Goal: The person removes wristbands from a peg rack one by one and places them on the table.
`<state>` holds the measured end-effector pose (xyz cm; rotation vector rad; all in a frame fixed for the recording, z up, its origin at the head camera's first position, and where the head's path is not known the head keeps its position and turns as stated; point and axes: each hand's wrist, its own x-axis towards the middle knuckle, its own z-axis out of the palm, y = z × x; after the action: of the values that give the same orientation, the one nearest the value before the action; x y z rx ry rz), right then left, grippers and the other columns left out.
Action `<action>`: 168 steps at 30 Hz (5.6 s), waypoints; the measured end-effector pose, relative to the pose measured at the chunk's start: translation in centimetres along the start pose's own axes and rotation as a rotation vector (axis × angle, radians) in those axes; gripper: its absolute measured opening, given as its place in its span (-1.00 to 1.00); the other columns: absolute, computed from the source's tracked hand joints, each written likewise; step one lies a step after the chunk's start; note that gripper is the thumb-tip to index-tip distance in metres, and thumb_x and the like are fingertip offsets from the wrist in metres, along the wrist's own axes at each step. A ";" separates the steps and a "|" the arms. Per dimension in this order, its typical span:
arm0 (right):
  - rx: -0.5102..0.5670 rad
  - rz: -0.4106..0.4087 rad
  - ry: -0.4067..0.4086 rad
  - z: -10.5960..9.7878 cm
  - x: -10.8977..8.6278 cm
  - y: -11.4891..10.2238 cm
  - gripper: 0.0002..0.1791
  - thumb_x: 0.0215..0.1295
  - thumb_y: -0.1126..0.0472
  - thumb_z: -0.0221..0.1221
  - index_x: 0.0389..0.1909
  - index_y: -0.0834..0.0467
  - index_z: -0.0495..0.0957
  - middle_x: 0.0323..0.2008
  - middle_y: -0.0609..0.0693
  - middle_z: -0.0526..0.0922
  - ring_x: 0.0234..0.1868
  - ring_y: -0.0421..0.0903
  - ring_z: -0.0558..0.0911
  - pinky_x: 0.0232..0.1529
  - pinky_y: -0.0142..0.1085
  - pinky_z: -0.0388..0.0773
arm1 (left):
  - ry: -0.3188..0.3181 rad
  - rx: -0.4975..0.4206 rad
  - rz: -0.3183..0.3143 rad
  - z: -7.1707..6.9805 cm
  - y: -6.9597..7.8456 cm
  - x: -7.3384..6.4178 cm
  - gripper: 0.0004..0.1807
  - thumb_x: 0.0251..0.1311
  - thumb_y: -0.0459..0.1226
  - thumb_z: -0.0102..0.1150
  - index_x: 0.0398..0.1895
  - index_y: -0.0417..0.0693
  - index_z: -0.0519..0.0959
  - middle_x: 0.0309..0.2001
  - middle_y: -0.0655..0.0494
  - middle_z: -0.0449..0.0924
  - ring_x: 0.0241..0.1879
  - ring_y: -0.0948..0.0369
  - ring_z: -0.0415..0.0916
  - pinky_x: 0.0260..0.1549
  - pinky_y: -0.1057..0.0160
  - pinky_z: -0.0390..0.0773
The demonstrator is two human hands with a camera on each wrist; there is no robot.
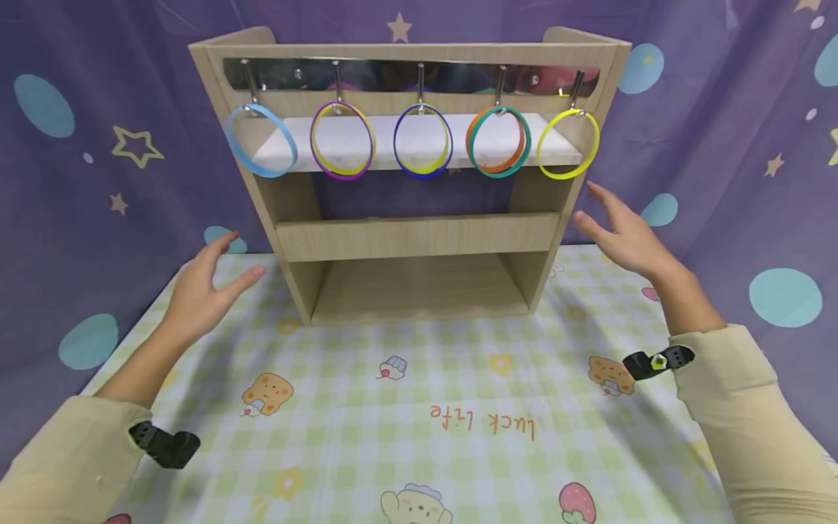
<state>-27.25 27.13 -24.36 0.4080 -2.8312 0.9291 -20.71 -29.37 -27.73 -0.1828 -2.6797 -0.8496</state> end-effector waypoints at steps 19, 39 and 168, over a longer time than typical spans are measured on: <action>0.347 -0.010 -0.073 -0.9 0.9 0.0 -0.33 0.50 -0.10 -0.18 0.49 0.16 0.00 0.39 0.11 0.26 0.29 -0.26 0.42 0.37 -0.40 0.39 | 0.038 -0.197 0.085 0.6 1.6 -0.1 -0.34 0.34 -0.17 0.10 0.45 -0.09 0.15 0.40 -0.19 0.24 0.33 -0.14 0.22 0.34 0.25 0.32; 0.766 -0.008 0.077 0.9 3.7 0.0 -0.46 0.17 0.36 0.28 0.15 0.00 0.39 -0.18 -0.31 0.63 -0.17 -0.38 0.60 -0.19 -0.64 0.57 | 0.128 -0.313 0.082 1.2 5.1 -0.9 -0.46 0.31 -0.22 0.13 0.30 -0.22 0.31 0.26 -0.17 0.39 0.04 0.67 0.25 0.00 0.72 0.31; 0.636 0.031 0.163 1.6 3.9 0.1 -0.67 0.17 0.28 0.30 -0.12 -0.15 0.53 -0.34 -0.46 0.63 -0.24 -0.48 0.60 -0.26 -0.68 0.53 | -0.456 -0.779 0.179 9.2 29.2 5.5 -0.57 0.25 -0.16 0.14 0.16 -0.12 0.52 0.07 0.04 0.65 -0.01 0.31 0.58 0.09 0.38 0.59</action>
<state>-31.06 25.42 -24.86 0.3271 -2.3455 1.7733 -22.03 -0.13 -17.25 -0.8651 -2.4812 -1.9333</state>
